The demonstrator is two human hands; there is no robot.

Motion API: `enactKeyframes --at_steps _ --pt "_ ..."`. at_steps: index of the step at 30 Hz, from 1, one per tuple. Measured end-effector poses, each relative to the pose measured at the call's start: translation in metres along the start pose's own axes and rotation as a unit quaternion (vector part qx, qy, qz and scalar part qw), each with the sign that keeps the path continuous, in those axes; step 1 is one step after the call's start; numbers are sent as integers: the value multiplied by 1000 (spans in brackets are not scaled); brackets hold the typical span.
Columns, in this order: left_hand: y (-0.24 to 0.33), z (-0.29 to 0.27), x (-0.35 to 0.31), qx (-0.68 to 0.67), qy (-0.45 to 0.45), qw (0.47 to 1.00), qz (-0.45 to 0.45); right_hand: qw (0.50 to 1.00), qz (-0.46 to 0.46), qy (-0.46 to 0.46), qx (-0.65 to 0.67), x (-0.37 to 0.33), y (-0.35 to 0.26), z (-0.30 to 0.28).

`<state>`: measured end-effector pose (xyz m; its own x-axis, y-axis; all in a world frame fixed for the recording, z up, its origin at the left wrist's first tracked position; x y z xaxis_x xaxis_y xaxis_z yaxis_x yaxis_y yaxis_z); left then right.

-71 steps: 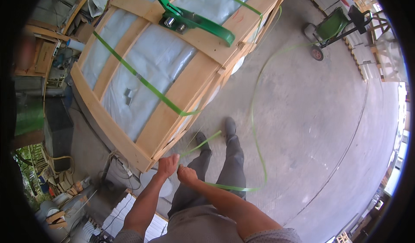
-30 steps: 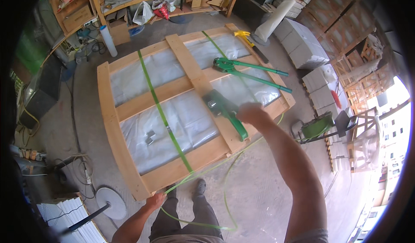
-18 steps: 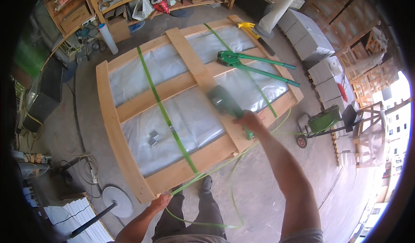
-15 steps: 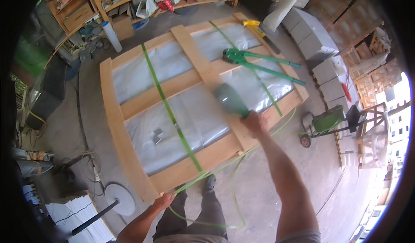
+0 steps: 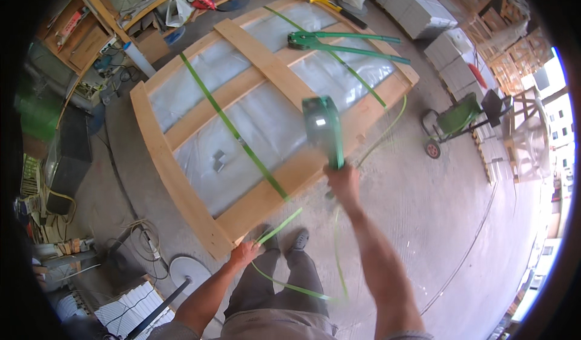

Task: The person secures a wooden pallet wrapped in plastic using green straps and a manual tensioning tool. They loop the straps around the pallet, tighten them with the tool, and adjust the tension to ensure the load is firmly held.

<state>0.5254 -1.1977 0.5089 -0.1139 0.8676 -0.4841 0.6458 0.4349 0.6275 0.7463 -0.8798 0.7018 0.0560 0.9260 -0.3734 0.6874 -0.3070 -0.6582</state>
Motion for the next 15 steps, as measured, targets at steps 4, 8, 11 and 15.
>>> enactKeyframes --at_steps 4,8,11,15 --pt "-9 15 6 43 0 999 15 984 86 2 156 -117 114 18" --pt "3 13 7 93 -15 995 32 932 279 -52 226 -200 235 77" --pt "-20 24 1 106 -45 993 0 917 320 -108 214 -232 282 125" --pt "-14 18 6 61 -49 997 -18 884 367 -131 258 -249 307 175"
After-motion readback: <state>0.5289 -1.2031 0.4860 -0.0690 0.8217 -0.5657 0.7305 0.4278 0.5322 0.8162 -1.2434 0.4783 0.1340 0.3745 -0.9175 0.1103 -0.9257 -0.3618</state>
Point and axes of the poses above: each hand's wrist, its own x-axis towards the middle knuckle, its own z-axis out of the palm, y = z × x, the point moved 8 cm from there along x, towards the middle knuckle, and after that the axes turned 6 degrees about -x, right-handed, at the moved point
